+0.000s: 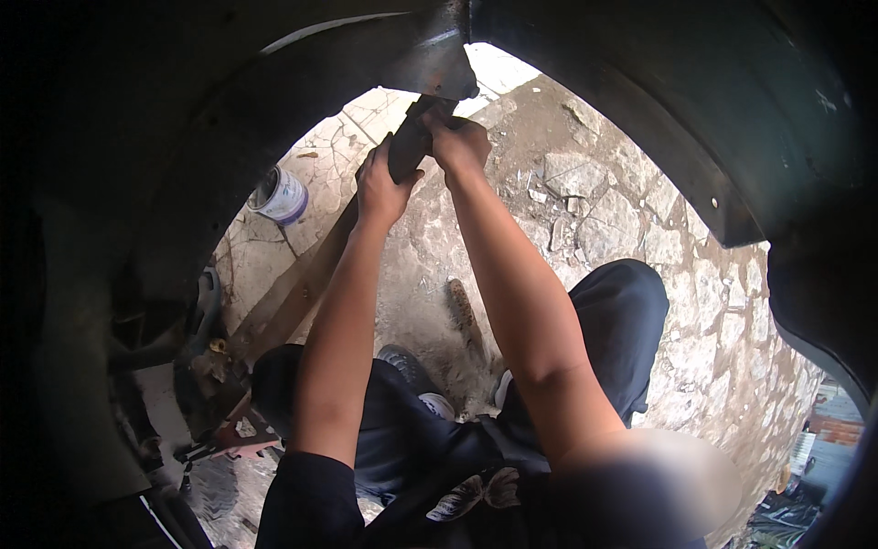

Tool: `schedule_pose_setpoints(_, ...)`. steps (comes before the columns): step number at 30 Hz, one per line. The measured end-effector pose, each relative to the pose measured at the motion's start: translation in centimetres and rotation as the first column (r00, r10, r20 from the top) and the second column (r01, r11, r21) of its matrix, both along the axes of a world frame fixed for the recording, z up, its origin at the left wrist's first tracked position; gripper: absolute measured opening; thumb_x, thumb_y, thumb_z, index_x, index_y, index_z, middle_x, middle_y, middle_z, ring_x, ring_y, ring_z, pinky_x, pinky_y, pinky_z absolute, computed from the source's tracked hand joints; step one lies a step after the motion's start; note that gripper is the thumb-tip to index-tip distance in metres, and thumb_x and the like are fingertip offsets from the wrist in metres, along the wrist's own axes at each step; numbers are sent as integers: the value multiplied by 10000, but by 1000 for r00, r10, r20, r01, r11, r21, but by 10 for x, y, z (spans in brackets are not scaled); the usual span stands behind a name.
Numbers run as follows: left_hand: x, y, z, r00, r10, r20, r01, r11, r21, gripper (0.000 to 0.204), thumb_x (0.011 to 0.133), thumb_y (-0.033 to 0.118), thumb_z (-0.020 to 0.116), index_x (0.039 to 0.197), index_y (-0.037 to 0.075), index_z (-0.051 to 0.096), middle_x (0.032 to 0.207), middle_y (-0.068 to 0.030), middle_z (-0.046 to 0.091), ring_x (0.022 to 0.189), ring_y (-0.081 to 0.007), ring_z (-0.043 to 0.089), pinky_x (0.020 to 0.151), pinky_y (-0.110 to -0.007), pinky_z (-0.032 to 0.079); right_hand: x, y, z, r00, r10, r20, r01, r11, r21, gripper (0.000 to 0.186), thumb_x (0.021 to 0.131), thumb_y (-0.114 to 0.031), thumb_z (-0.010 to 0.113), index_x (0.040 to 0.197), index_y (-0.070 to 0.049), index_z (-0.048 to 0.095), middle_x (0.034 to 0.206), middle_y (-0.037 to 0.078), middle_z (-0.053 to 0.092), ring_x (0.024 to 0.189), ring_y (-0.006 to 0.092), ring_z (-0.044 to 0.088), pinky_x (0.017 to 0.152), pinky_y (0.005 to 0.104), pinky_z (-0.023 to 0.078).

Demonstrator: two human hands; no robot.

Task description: The person sits under a vehicle and repeatedly inserts and secures small metal fasteners into a metal beam on the undercarriage. They adjust the fasteners by hand and occasionally reposition their hands to reach different points along the beam.

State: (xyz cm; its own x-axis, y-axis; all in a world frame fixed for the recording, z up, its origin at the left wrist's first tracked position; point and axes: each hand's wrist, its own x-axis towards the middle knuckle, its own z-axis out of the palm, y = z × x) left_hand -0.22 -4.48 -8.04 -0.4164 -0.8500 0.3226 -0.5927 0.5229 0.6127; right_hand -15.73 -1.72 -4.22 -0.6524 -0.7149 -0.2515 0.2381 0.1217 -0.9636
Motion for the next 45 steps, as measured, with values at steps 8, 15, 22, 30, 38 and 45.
schedule_pose_setpoints(8,1,1,-3,1000,7,6,-6,1000,-15,891,799,254,889,1538,47,434,1445,-252,555,1359,-422,526,1154,-490,426,14,3,26,893,-4,-450,135,956,259,580,787,-502,864,1084,-8,804,1013,180,799,990,301,777,937,405,570)
schedule_pose_setpoints(15,-7,2,2,1000,-8,-15,8,1000,-17,895,805,256,885,1546,59,423,1430,-248,557,1352,-420,528,1144,-497,432,-12,0,-11,969,31,-245,-5,994,105,519,851,-521,776,1094,-65,820,1067,169,799,1050,311,767,980,392,562)
schedule_pose_setpoints(22,-2,0,-9,1000,16,12,-15,997,-75,897,795,244,893,1535,53,424,1433,-247,555,1349,-419,530,1136,-493,440,3,-3,15,878,67,-474,71,961,268,596,821,-608,750,1046,-61,820,1061,211,785,1085,359,748,997,423,549)
schedule_pose_setpoints(30,5,-3,-12,999,-2,-46,-2,995,-98,868,795,288,887,1510,45,457,1378,-238,611,1299,-435,567,1116,-514,441,14,16,8,928,26,-371,-8,999,50,535,916,-521,704,1184,-67,789,1120,200,780,1105,353,741,1013,435,537)
schedule_pose_setpoints(38,-3,2,-2,999,-15,-52,13,999,-39,880,799,263,882,1537,53,450,1427,-260,572,1318,-438,561,1125,-498,459,22,33,-15,954,-259,154,293,913,-283,329,967,-147,723,1241,30,678,1066,145,767,881,233,769,673,371,660)
schedule_pose_setpoints(45,-2,2,-7,999,18,-51,-22,996,-89,851,816,322,871,1526,71,475,1402,-247,606,1300,-439,576,1116,-516,451,17,59,-9,970,-150,191,207,923,-326,298,1043,-163,614,1301,-16,607,1067,127,725,873,224,749,670,346,609)
